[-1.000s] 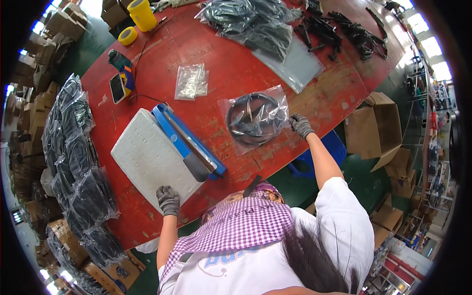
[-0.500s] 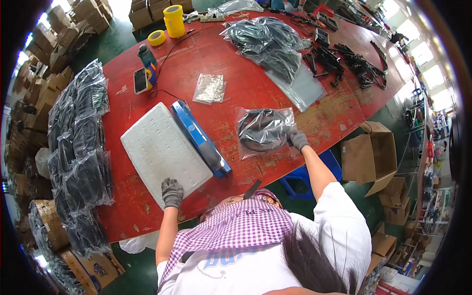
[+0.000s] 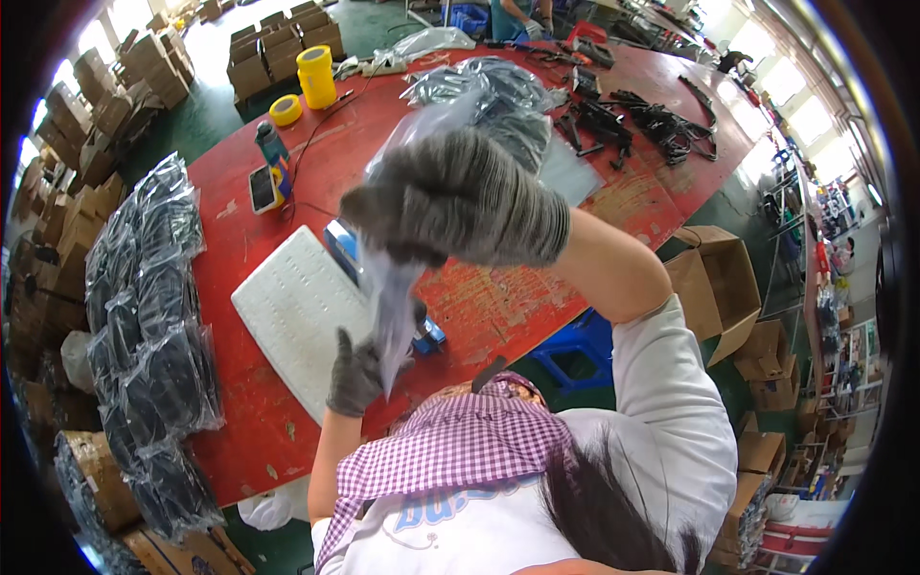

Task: The person places coiled black cables into clear plastic bags and seals them using a handheld heat sealer. The worker repeatedly picks up a cable, inserts it into a bag, and runs the sealer along the top edge to close the package. The sealed items are then moved to a stack on the table.

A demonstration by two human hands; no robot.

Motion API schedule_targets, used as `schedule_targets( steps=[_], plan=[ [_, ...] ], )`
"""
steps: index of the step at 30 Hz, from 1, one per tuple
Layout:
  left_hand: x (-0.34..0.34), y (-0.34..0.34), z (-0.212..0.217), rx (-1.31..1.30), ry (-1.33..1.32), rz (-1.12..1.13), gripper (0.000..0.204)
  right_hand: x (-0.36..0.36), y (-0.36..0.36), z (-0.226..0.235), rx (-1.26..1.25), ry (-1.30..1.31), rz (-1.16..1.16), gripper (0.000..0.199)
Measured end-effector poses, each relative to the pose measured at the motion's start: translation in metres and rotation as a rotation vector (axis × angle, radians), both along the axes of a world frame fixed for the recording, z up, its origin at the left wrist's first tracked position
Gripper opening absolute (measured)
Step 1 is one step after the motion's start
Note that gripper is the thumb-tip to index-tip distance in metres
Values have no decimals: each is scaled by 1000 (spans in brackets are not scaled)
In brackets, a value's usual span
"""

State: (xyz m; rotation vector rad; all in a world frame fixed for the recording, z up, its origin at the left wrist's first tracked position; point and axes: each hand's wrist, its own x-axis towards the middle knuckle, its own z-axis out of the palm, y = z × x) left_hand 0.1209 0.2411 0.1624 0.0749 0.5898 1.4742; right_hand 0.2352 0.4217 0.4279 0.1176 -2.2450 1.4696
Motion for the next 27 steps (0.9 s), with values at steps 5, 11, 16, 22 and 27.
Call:
schedule_targets(
  steps=[5,11,16,22,27],
  plan=[
    [-33,-34,33,-17,-44,296,56,5,-2,-28,-284,-450,220,30],
    [-101,-145,-108,-85,265,278,50,27,-23,-183,-600,-873,120,31],
    [-104,-111,-120,-231,683,28,34,69,-32,-278,-1019,-1022,-127,26],
    [-116,-38,-149,-282,313,38,33,105,-11,-325,-1376,-879,-331,22],
    [-147,-8,-151,-273,394,117,33,73,11,-332,-1287,-794,-346,21]
  ],
)
